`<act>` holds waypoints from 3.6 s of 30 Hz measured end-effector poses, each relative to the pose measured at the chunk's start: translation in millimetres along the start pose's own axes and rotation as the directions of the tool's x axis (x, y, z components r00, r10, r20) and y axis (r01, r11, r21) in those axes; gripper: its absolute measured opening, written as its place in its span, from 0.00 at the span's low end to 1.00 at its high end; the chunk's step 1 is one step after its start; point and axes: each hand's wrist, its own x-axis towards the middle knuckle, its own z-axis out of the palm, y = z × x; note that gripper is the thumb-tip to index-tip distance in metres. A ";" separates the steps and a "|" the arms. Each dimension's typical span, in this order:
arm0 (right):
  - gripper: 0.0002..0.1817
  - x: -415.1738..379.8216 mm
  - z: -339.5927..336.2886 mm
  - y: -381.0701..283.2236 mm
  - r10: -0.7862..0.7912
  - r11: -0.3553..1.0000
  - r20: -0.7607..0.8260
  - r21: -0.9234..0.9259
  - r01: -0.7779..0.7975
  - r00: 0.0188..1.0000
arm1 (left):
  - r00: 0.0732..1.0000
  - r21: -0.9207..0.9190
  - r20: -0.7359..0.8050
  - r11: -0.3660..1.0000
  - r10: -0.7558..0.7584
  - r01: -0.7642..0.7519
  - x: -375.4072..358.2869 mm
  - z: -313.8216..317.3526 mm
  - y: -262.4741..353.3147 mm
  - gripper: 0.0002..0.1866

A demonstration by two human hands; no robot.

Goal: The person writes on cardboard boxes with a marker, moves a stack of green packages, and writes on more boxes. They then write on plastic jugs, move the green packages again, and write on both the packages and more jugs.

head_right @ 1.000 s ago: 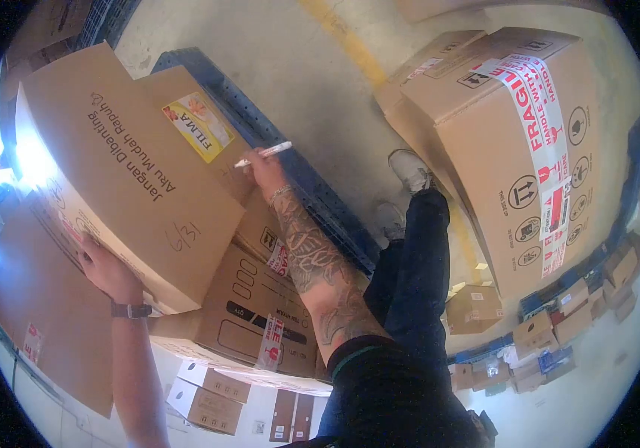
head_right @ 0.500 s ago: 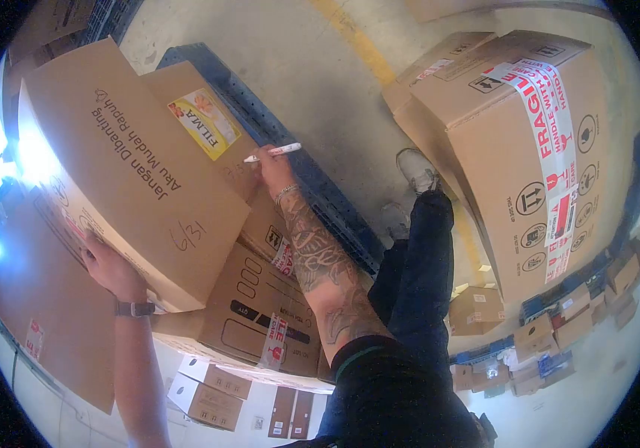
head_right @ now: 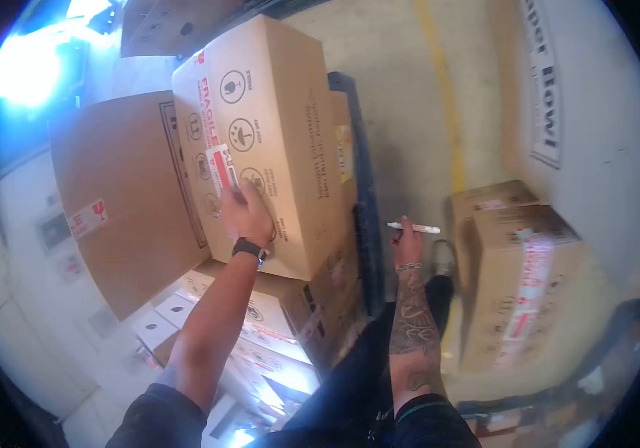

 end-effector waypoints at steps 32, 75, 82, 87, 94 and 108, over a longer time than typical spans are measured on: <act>0.08 -162.0 370.2 -128.9 -0.542 0.711 0.614 -0.029 0.703 0.574 | 0.927 -0.382 0.370 0.920 0.068 0.085 12.6 -37.4 -24.6 0.21; 0.06 -223.8 565.3 -118.5 -0.304 0.864 0.882 0.096 0.493 0.360 | 0.988 -0.043 -0.010 0.987 0.156 -0.156 307.2 -270.5 -37.0 0.21; 0.05 -220.2 573.2 -116.4 -0.352 0.804 0.891 0.131 0.580 0.287 | 0.986 -0.031 -0.019 0.986 0.165 -0.166 306.8 -270.5 -34.9 0.20; 0.04 -225.7 577.9 -121.0 -0.320 0.840 0.887 0.104 0.532 0.332 | 0.992 -0.046 -0.027 0.991 0.125 -0.126 307.1 -269.0 -29.9 0.21; 0.08 -211.5 565.3 -104.9 -0.253 0.831 0.922 0.053 0.553 0.292 | 0.989 0.002 -0.021 0.990 0.143 -0.143 306.5 -270.5 -33.9 0.21; 0.06 -211.6 562.1 -97.8 -0.099 0.972 0.880 -0.015 0.235 0.464 | 0.989 -0.034 -0.032 0.989 0.142 -0.143 306.9 -269.2 -31.0 0.22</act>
